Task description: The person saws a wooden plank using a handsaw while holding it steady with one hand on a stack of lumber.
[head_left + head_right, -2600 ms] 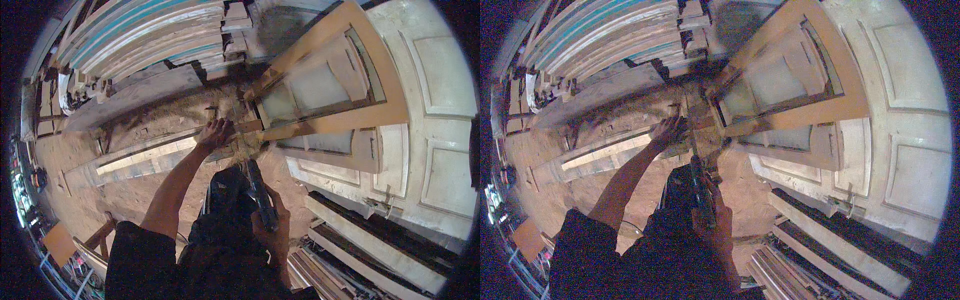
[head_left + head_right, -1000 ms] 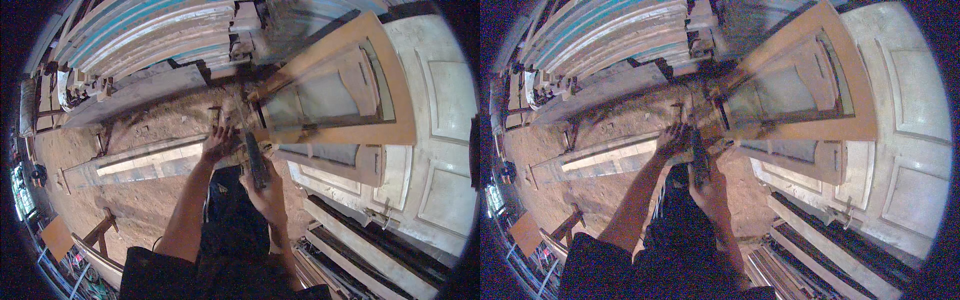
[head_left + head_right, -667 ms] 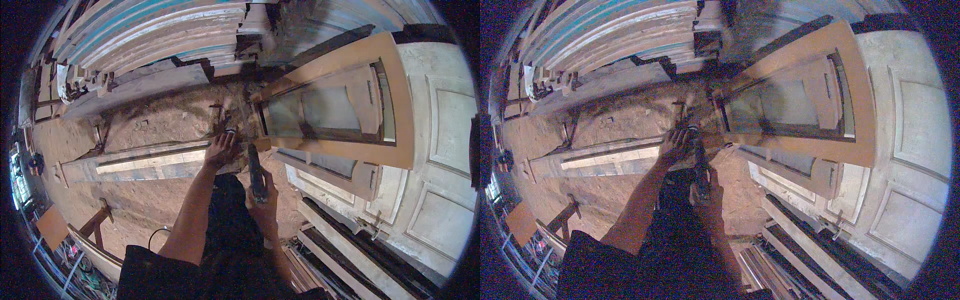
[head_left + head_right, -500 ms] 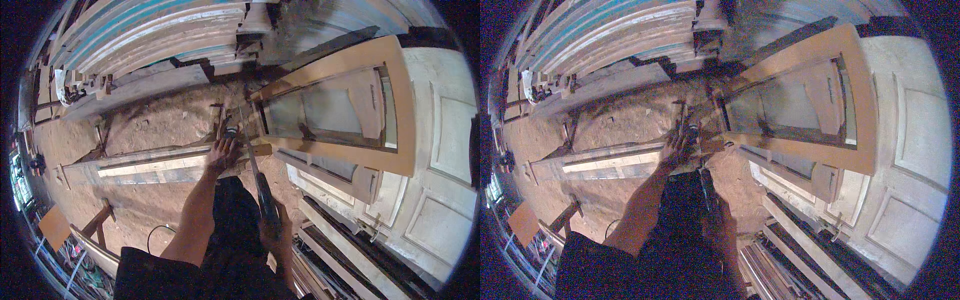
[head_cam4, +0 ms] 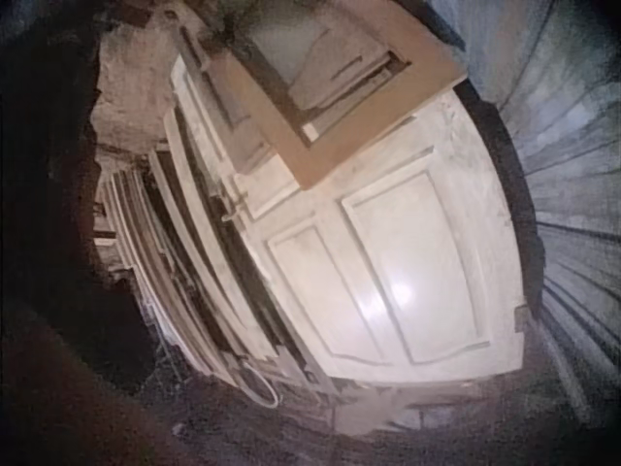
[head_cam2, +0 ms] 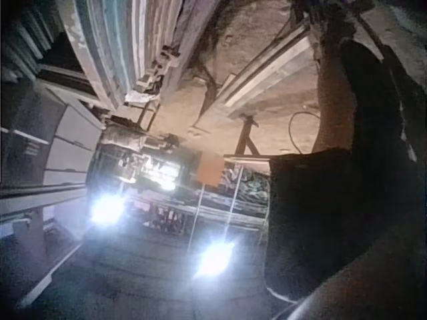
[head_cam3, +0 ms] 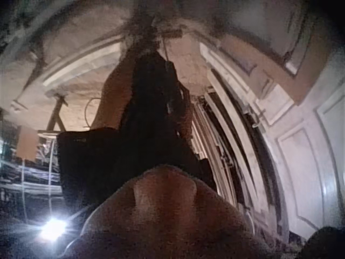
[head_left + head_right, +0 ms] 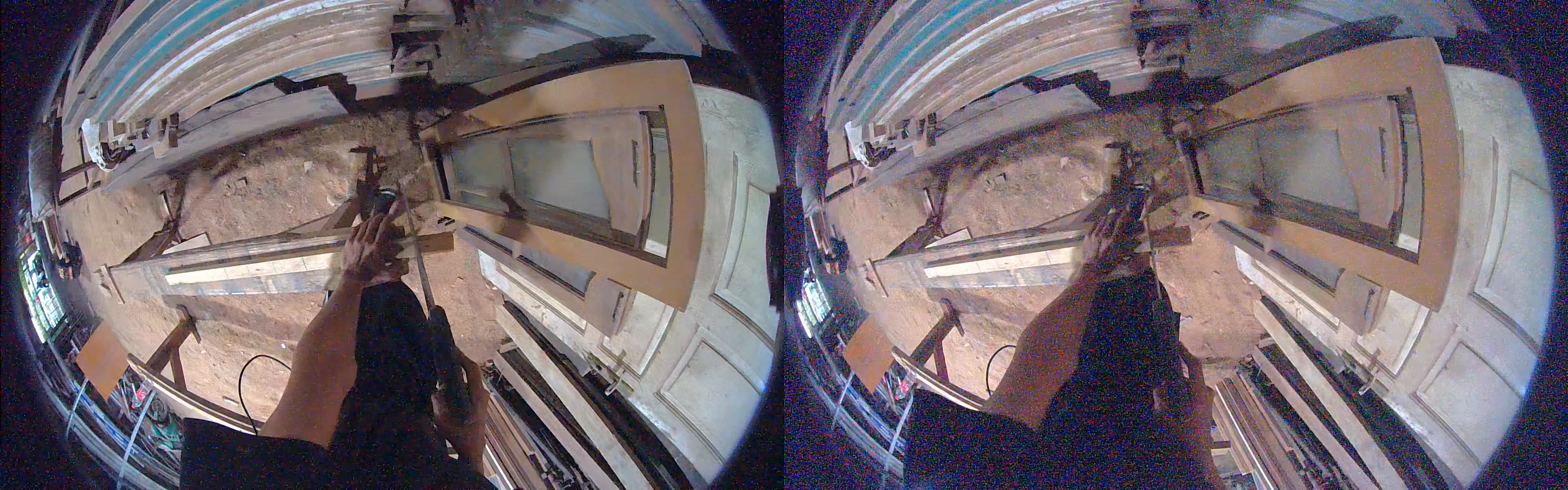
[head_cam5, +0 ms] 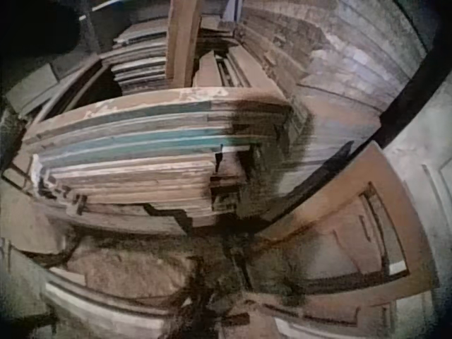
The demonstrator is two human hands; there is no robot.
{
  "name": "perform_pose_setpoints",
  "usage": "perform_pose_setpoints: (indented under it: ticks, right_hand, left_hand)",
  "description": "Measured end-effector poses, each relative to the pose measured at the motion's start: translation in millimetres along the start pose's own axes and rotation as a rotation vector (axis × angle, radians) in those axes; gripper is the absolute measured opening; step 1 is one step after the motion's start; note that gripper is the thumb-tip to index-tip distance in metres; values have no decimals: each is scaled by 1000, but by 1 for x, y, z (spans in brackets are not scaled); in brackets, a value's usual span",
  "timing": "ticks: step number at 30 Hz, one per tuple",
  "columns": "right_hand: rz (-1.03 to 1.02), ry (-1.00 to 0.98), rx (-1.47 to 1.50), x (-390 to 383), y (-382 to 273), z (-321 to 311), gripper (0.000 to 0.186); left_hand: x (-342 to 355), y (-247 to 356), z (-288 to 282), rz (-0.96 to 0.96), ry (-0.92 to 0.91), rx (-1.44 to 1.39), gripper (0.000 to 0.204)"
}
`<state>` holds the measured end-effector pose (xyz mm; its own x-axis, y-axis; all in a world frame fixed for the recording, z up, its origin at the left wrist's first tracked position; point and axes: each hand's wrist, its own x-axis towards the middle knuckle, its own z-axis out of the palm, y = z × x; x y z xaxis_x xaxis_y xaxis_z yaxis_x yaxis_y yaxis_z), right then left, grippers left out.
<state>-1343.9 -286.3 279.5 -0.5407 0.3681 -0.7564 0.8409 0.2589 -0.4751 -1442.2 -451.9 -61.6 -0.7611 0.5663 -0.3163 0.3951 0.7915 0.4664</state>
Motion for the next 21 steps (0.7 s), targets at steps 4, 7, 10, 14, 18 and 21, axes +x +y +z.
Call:
perform_pose_setpoints:
  ticks: [4,7,10,14,18,21]
  right_hand:
    - [-184,77,65,26,18,19,54]
    - [-202,2,146,81,12,34,54]
    - [30,-75,72,67,-16,23,53]
    - [18,-29,90,27,-24,7,53]
    - [0,-100,159,71,-12,28,51]
    - [-146,11,226,86,-20,41,50]
  left_hand:
    - [1,-1,6,17,19,40,91]
    - [1,2,2,12,20,39,91]
    - [-4,0,4,4,24,56,90]
    - [-7,-2,12,23,69,23,96]
    - [3,14,-19,38,97,13,106]
    - [7,12,-16,-2,65,-5,96]
